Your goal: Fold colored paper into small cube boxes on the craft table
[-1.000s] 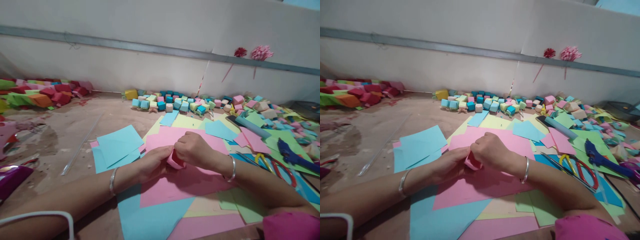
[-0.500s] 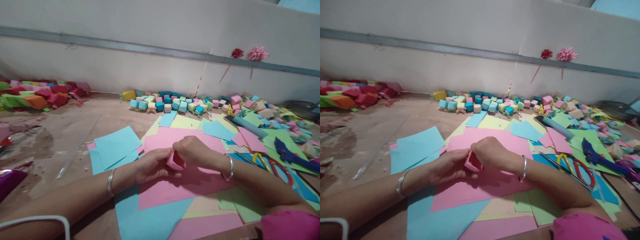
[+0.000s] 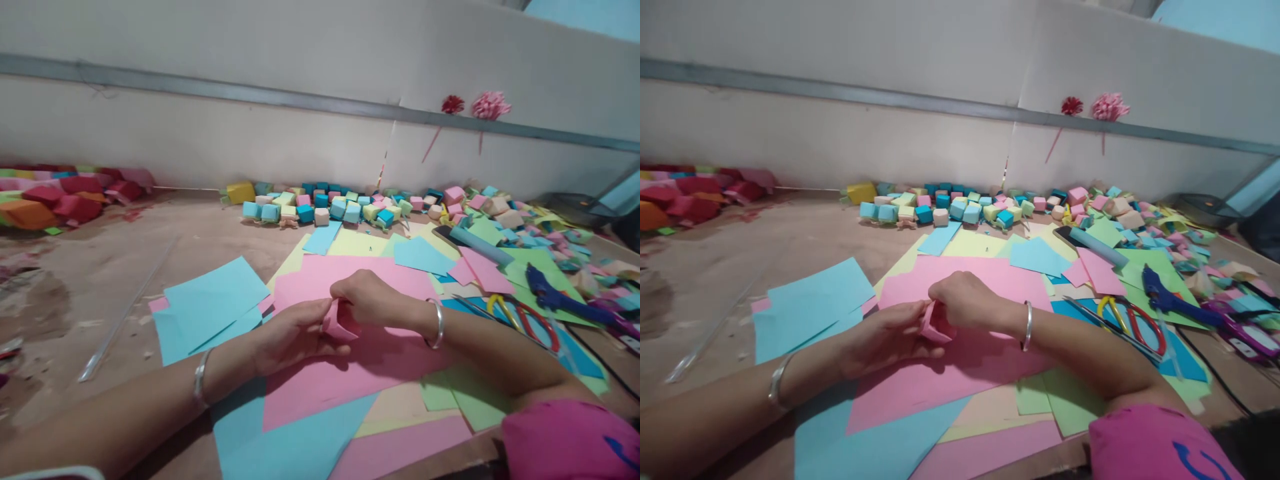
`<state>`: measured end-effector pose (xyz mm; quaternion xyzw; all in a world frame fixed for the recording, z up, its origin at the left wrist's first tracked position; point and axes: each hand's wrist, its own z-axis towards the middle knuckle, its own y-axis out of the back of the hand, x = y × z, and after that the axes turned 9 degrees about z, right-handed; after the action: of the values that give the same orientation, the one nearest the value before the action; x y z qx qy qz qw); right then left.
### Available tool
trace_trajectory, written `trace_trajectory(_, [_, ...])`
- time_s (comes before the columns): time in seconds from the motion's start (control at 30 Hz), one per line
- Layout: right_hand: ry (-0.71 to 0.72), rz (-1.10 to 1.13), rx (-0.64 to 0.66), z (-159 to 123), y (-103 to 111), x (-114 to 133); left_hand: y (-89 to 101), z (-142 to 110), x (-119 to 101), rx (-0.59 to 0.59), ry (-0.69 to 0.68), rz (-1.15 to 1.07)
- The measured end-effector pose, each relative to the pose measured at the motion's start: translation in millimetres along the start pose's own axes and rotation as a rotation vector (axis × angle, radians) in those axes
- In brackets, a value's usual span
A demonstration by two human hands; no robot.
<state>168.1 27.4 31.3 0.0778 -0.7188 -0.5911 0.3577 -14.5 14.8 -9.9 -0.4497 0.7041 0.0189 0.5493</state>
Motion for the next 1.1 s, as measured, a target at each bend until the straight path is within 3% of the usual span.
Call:
trace_trajectory(0.13, [-0.026,-0.025,0.006,0.8,3.4,-3.5,-1.3,0.6,-3.2,-0.048,-0.016,0.0])
trace_trajectory(0.27, [-0.046,-0.005,0.037,0.8,13.7,-2.5,0.3,2.7,-7.5,-0.191,-0.061,0.001])
trace_trajectory(0.4, [-0.115,-0.161,0.05,2.4,16.4,0.1,3.6,5.3,-10.2,-0.245,-0.076,-0.013])
trace_trajectory(0.63, [-0.073,-0.267,0.013,2.2,4.4,2.6,-0.7,4.4,-8.8,-0.179,-0.04,-0.094])
trace_trajectory(0.8, [-0.097,-0.273,0.001,0.5,8.1,4.4,0.2,4.2,-7.8,-0.165,-0.035,-0.16])
trace_trajectory(1.1, [0.006,-0.081,-0.108,-2.4,-6.5,-7.4,4.4,5.2,5.8,0.003,-0.02,-0.028])
